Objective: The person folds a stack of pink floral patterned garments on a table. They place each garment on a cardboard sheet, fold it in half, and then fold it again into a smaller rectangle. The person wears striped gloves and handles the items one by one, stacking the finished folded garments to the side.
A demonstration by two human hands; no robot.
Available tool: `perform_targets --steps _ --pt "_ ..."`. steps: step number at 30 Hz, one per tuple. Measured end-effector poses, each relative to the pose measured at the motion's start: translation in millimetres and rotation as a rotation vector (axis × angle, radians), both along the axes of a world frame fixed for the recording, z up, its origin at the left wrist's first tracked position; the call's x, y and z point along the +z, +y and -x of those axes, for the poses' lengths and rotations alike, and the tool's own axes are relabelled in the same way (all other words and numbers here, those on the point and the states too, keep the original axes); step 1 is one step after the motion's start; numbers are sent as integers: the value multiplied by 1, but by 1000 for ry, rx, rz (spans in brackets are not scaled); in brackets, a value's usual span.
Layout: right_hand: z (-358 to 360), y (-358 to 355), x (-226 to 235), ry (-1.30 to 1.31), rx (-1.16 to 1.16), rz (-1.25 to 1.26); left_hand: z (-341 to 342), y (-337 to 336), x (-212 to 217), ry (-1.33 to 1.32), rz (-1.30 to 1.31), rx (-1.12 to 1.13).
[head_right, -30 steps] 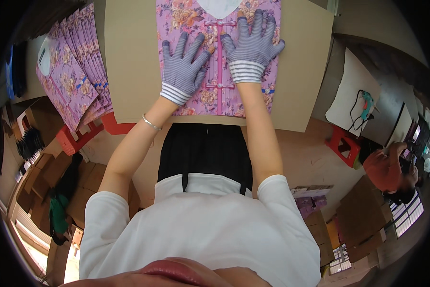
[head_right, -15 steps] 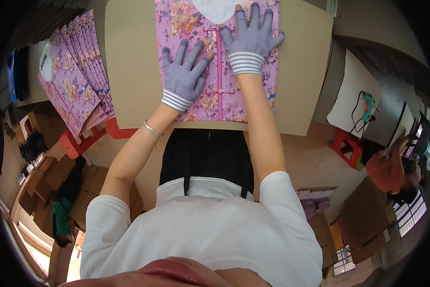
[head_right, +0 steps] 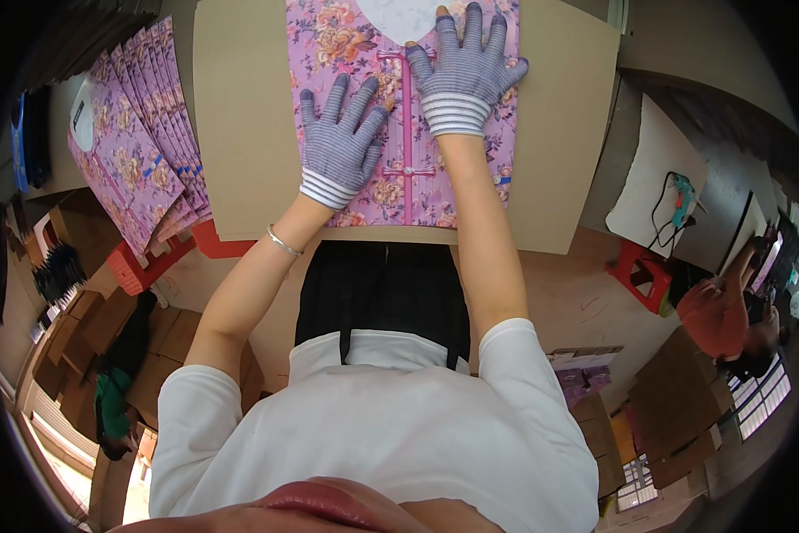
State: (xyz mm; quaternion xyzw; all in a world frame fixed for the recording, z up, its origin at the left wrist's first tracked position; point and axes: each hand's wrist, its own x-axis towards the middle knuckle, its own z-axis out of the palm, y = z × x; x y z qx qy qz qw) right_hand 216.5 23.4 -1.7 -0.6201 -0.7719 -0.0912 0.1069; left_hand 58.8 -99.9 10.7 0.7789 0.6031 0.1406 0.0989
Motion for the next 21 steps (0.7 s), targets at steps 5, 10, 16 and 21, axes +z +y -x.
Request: perform_targets --steps 5,10,16,21 --pt "2 -1 -1 13 7 -17 1 -1 2 10 0 4" --pt "1 -1 1 137 -14 55 1 2 5 -18 55 -4" --pt "2 -2 2 80 -29 93 -2 -4 -5 -3 -9 4" --pt "-1 -1 2 195 -49 113 -9 3 10 8 40 -134"
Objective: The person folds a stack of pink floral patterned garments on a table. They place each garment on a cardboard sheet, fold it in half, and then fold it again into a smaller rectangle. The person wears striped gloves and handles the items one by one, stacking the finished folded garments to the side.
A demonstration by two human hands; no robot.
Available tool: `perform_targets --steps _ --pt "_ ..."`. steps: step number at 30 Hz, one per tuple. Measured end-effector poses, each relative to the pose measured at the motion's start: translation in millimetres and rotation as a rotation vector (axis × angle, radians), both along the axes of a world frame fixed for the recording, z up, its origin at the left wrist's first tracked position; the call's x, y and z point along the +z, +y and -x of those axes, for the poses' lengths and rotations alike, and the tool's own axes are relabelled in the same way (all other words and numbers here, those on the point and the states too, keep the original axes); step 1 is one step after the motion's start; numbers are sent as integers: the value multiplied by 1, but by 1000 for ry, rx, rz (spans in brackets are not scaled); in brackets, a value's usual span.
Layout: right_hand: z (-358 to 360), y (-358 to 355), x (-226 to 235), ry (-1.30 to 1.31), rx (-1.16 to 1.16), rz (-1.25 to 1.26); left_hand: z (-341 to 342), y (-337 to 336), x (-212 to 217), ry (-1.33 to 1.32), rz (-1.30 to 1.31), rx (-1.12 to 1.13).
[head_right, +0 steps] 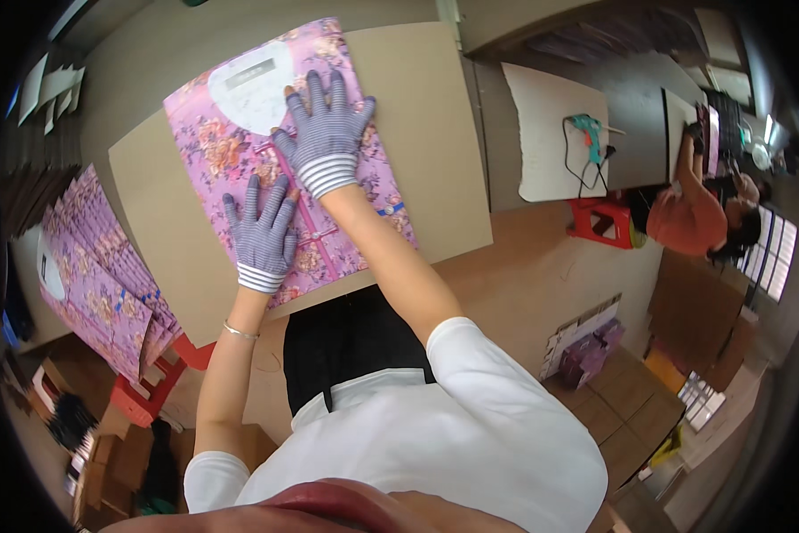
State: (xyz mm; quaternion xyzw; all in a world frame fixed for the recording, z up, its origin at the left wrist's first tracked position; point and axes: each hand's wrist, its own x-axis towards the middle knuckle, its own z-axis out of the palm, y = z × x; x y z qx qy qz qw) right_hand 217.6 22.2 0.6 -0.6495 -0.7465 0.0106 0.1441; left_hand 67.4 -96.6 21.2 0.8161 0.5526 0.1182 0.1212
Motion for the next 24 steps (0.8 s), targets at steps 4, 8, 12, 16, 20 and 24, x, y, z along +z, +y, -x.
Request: perform_targets --steps 4,8,12,16,20,24 --pt "-1 3 5 -3 -14 16 -3 1 -4 -16 -12 -34" --pt "-30 -24 4 -16 269 47 1 3 -4 47 -28 -37" --pt "-85 -80 32 1 690 235 6 2 -4 12 6 -33" --pt "-101 -69 29 -49 876 244 3 0 -2 -7 35 -22" --pt "-73 64 -14 35 909 87 5 -1 -1 8 58 -27" --pt "-39 178 12 50 830 -459 1 2 0 20 80 -21"
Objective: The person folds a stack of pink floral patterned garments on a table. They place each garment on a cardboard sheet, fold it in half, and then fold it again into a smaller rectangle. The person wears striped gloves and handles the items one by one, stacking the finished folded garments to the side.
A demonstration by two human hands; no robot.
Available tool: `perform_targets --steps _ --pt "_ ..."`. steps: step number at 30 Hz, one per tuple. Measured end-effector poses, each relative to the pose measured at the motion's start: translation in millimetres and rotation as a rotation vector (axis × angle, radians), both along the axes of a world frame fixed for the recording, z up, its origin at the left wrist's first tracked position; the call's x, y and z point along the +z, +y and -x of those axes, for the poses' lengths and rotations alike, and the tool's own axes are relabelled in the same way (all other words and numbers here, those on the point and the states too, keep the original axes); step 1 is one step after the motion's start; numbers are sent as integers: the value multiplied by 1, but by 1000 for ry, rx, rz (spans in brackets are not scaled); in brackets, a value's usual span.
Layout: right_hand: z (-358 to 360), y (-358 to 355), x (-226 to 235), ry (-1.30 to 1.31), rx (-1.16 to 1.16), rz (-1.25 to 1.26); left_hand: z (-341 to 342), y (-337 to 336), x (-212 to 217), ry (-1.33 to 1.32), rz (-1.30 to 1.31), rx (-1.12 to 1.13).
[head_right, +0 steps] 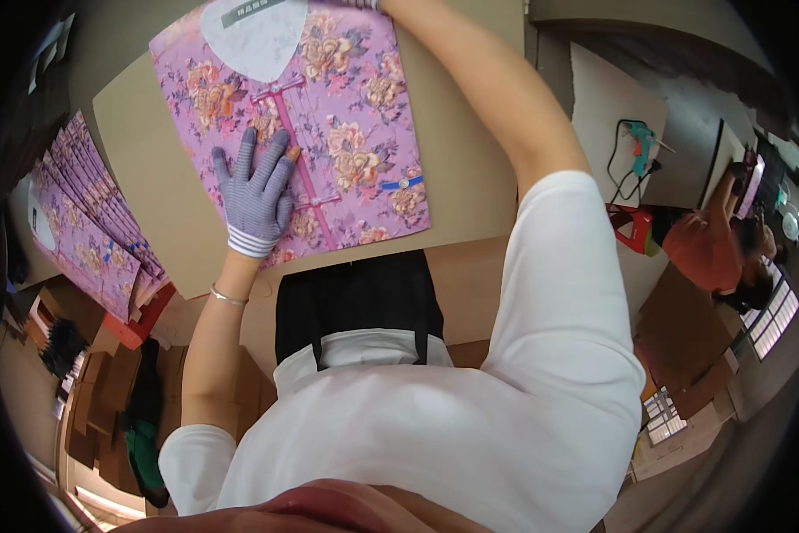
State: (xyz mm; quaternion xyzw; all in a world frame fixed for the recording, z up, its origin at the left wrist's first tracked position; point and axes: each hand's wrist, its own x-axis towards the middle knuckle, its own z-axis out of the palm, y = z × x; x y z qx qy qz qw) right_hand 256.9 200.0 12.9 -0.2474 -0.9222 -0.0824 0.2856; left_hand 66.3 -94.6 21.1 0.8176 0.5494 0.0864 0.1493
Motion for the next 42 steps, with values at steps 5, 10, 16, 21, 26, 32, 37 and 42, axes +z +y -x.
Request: perform_targets --steps 5,10,16,21,26,32,37,42 --pt "-6 -46 -16 3 -92 40 -1 -1 7 2 -28 15" --pt "-60 -246 2 -226 4 476 0 -2 -5 10 -113 -3" --pt "-86 -395 23 132 8 859 5 -5 -10 2 -160 -76" --pt "-101 -423 60 758 -379 1476 18 -39 -7 -18 -175 -236" --pt "-79 -403 22 1166 -709 1892 13 -68 -1 -14 -59 -256" --pt "-86 -209 -44 100 -870 774 12 -73 0 -44 -9 -238" --pt "-115 -59 -73 407 -997 1204 9 -65 -4 -66 -14 -251" --pt "-81 -55 -26 1271 -788 1477 15 -68 -2 -90 15 -205"
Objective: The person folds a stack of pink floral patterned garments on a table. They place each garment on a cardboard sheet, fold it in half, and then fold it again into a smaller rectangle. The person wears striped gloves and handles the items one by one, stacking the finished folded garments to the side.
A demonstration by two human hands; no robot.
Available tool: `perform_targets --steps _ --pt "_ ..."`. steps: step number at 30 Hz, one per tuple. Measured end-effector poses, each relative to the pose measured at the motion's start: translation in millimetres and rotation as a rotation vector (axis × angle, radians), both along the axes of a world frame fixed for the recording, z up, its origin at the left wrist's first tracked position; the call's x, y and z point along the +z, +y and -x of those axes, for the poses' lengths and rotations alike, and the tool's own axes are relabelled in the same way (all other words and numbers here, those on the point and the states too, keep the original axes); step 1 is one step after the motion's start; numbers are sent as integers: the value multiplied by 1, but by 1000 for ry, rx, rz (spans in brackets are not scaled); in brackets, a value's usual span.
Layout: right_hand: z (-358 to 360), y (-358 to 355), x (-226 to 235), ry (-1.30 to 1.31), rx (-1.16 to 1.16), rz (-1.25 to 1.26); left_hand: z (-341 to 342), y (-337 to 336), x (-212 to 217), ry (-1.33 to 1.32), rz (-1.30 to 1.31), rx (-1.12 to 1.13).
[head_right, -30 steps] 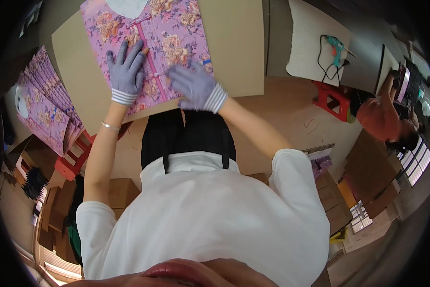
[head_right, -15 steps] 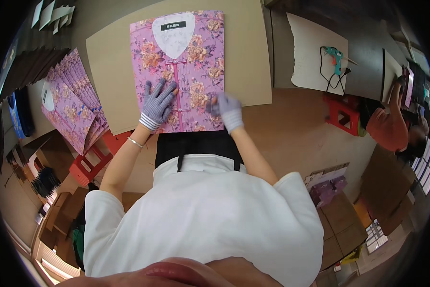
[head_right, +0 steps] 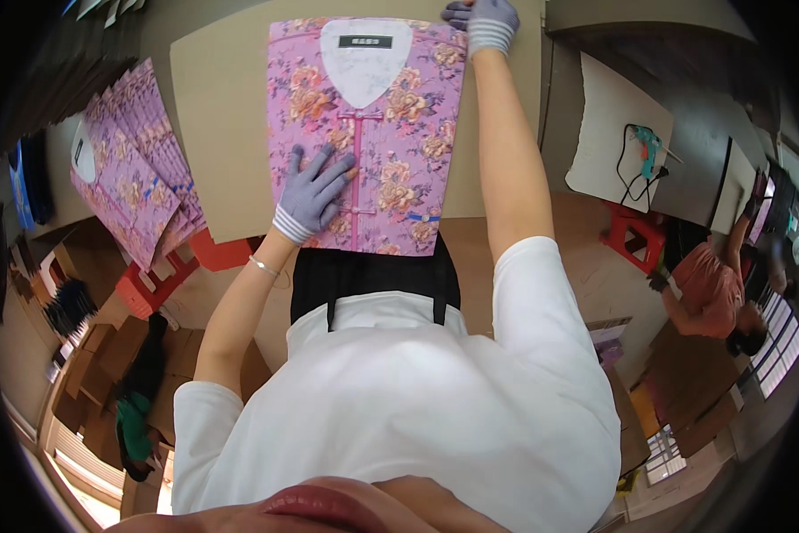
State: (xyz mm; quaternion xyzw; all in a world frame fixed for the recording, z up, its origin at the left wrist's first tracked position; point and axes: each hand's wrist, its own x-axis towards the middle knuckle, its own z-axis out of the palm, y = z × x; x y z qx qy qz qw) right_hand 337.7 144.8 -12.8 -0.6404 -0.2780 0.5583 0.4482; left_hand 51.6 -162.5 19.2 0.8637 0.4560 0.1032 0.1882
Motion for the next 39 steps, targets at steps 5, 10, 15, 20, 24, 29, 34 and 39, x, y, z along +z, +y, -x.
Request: perform_targets --steps 5,10,15,20,24,29,34,39 --pt "-1 -102 9 -126 -81 -382 0 2 3 -15 2 27" --pt "81 -190 24 -748 775 -866 0 -4 0 -31 28 20" --pt "104 -106 6 -1132 871 -991 0 -5 -1 -47 10 16" --pt "107 -39 -17 -1107 868 -1092 1 -2 3 -40 25 29" --pt "78 6 -44 -547 451 -976 -7 14 7 -174 -3 115" --pt "-18 -108 69 -876 560 -226 21 -31 -8 -783 -131 1150" --pt "-42 -269 14 -444 513 181 41 -88 -22 -911 500 1388" --pt "117 -281 31 -337 756 -325 120 -127 19 -645 121 1566"
